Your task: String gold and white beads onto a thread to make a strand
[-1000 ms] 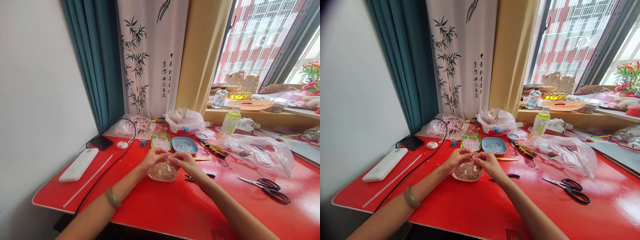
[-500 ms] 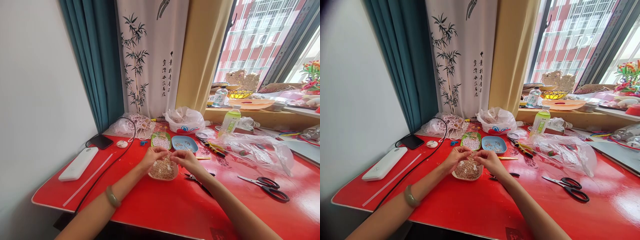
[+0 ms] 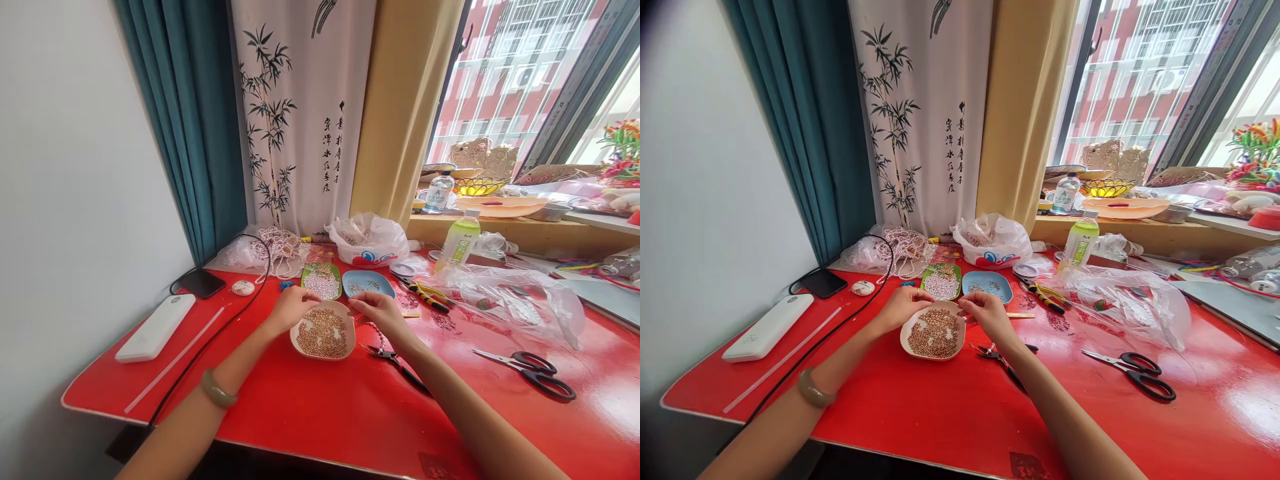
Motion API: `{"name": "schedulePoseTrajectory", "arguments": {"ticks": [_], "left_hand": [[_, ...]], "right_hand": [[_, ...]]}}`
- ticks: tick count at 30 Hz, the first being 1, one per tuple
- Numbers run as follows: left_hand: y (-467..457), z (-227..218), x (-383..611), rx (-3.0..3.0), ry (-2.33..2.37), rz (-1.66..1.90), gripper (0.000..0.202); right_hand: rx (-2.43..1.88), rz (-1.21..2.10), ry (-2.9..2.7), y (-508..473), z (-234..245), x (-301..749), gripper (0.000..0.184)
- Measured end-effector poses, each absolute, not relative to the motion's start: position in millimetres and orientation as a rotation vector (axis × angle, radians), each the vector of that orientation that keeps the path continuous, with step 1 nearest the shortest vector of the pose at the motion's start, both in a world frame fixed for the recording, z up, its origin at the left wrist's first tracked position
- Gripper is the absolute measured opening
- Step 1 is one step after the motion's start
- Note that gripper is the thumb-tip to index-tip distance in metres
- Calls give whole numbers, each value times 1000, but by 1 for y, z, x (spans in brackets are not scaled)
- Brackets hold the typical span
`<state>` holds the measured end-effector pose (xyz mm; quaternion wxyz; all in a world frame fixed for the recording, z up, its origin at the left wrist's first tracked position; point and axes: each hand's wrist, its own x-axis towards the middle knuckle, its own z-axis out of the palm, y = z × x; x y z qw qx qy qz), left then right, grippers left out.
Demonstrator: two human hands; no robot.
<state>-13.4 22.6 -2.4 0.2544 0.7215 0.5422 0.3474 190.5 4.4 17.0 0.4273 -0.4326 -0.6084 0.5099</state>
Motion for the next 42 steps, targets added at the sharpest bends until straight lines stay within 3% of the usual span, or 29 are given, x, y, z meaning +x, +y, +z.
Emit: {"name": "schedulePoseTrajectory", "arguments": {"ticks": [10, 20, 42], "left_hand": [[54, -4, -42, 1934, 1635, 1054, 20], [29, 12, -8, 2241, 1390, 441, 17], [18, 4, 34, 2458, 1435, 307, 12]], "right_hand": [[-1045, 1126, -1345, -2, 31, 193, 25], [-1018, 1044, -1411, -2, 33, 195, 27], [-1008, 1116, -1453, 2, 27, 196, 23]]}}
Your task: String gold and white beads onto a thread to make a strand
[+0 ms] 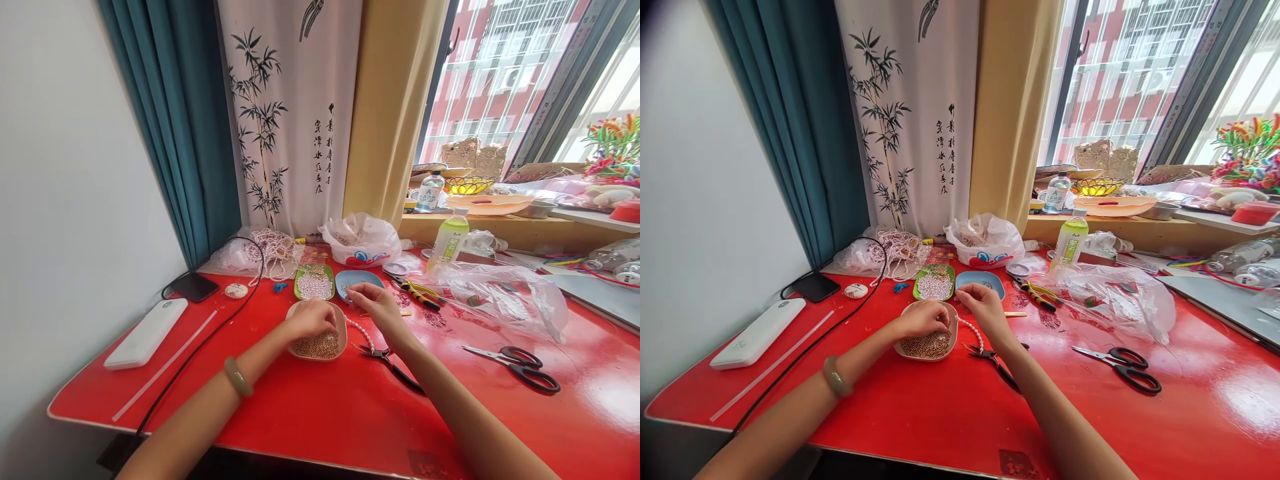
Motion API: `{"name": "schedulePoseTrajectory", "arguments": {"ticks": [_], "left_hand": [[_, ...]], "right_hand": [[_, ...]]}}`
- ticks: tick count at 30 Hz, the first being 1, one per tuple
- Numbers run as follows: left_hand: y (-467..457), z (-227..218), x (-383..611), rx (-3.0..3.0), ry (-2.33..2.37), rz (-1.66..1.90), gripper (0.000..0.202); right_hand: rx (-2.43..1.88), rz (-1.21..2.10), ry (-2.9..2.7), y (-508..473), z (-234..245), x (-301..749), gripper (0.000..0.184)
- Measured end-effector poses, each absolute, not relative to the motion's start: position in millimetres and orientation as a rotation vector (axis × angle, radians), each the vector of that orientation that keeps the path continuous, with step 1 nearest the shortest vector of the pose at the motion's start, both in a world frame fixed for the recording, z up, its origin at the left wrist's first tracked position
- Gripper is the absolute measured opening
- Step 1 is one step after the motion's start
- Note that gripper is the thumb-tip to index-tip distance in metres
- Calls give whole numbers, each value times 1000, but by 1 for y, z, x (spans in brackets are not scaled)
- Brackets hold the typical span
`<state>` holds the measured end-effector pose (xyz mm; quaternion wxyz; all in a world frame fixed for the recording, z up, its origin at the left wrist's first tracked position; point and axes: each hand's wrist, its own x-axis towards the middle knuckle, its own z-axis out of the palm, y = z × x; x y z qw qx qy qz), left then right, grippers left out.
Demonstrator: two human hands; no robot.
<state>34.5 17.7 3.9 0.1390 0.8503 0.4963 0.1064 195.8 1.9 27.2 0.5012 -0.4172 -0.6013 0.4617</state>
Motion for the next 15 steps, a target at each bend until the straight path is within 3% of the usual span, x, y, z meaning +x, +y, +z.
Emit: {"name": "schedulePoseTrajectory", "arguments": {"ticks": [8, 15], "left_hand": [[18, 1, 22, 1580, 1130, 849, 15], [12, 8, 14, 1025, 770, 1035, 21]], "right_hand": [[-973, 1144, -1484, -1, 27, 193, 21], [-998, 1241, -1616, -13, 26, 179, 18]]}}
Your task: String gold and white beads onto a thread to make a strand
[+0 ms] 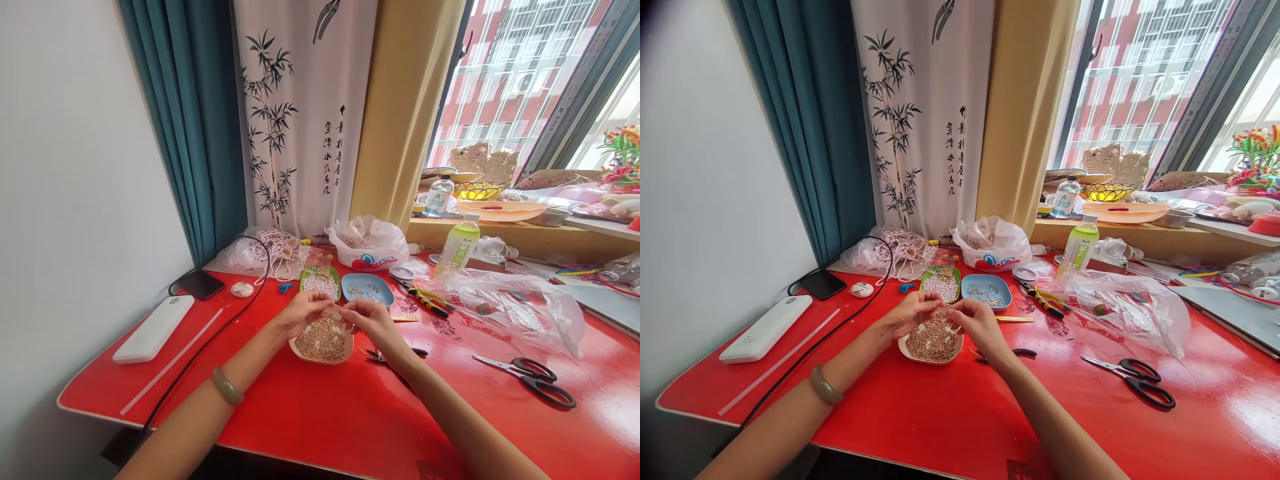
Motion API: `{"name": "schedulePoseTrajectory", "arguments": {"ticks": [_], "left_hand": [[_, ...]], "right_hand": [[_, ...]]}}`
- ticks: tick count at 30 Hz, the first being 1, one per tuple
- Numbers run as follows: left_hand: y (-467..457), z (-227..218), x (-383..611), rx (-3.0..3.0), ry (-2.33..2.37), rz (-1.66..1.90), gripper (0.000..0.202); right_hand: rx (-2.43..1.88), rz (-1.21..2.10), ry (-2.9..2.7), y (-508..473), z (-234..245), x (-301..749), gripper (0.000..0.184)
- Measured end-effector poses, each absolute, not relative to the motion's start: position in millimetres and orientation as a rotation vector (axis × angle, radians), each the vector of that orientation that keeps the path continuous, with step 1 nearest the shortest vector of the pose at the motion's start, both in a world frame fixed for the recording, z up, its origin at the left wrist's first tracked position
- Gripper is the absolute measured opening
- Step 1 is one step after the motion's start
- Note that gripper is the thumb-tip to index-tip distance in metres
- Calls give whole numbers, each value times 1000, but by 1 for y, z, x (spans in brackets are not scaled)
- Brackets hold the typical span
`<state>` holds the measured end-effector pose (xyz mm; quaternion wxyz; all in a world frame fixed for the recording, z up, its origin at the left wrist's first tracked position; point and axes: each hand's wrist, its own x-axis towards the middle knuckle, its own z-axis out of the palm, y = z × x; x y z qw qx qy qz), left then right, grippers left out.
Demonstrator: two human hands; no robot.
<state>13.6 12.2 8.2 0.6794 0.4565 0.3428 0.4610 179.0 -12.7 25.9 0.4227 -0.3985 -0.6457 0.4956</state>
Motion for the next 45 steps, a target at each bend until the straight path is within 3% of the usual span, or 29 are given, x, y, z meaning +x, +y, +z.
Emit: {"name": "schedulePoseTrajectory", "arguments": {"ticks": [27, 45], "left_hand": [[11, 4, 16, 924, 667, 1064, 20], [11, 6, 15, 1188, 790, 1066, 25]], "right_hand": [[-1046, 1301, -1620, -11, 18, 177, 14], [-1098, 1264, -1647, -11, 21, 176, 9]]}}
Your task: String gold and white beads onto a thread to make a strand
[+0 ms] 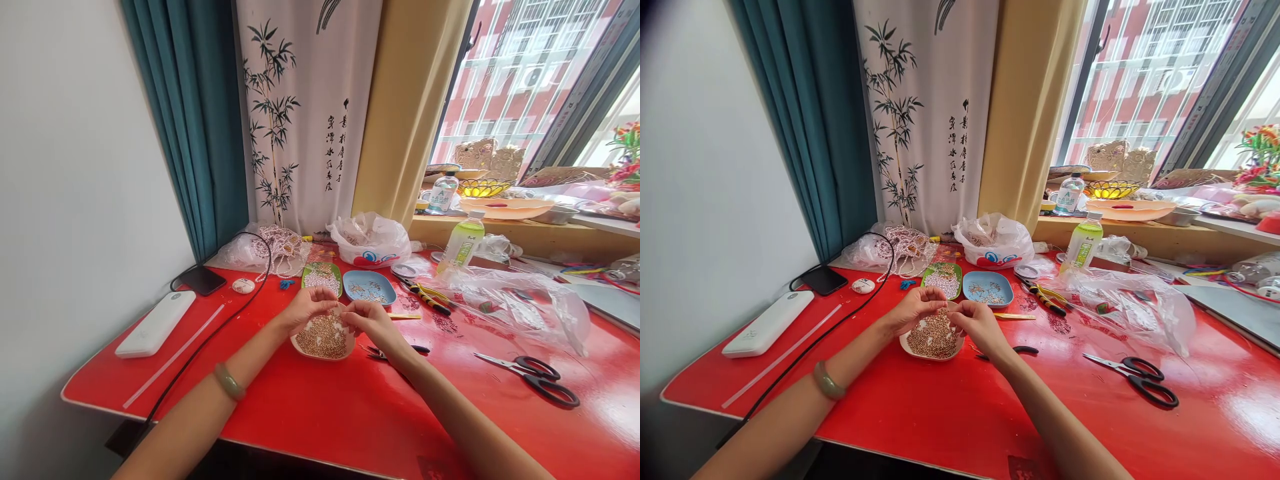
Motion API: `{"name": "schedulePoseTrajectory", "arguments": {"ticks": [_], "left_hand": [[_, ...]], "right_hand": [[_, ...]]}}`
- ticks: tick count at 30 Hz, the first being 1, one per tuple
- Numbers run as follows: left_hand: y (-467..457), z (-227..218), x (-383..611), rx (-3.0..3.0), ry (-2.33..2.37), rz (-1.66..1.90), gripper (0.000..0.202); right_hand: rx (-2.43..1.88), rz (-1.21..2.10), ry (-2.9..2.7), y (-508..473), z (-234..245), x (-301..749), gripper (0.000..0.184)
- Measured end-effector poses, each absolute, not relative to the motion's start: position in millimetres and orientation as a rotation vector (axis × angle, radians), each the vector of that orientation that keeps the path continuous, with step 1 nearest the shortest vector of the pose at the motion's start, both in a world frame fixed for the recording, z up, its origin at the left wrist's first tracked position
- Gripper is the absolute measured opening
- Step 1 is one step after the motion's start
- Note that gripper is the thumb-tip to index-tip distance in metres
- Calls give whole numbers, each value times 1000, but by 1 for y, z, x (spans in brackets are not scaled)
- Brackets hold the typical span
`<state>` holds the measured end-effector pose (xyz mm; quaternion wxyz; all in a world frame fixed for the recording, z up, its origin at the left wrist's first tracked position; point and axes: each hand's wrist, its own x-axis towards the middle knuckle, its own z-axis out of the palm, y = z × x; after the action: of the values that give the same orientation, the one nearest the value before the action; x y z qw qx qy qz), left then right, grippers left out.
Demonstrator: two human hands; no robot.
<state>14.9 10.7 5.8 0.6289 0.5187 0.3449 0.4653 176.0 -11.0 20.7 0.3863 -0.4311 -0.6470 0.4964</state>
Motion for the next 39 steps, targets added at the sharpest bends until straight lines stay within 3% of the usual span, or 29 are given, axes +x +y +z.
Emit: {"name": "schedulePoseTrajectory", "arguments": {"ticks": [30, 36, 39], "left_hand": [[13, 10, 9, 1383, 779, 1037, 23], [38, 17, -19, 1519, 1065, 1313, 23], [57, 11, -34, 1720, 1276, 1257, 16]], "right_hand": [[-1027, 1236, -1756, -5, 16, 179, 20], [-1098, 1181, -1695, -1, 17, 181, 20], [-1107, 1195, -1678, 0, 16, 182, 20]]}}
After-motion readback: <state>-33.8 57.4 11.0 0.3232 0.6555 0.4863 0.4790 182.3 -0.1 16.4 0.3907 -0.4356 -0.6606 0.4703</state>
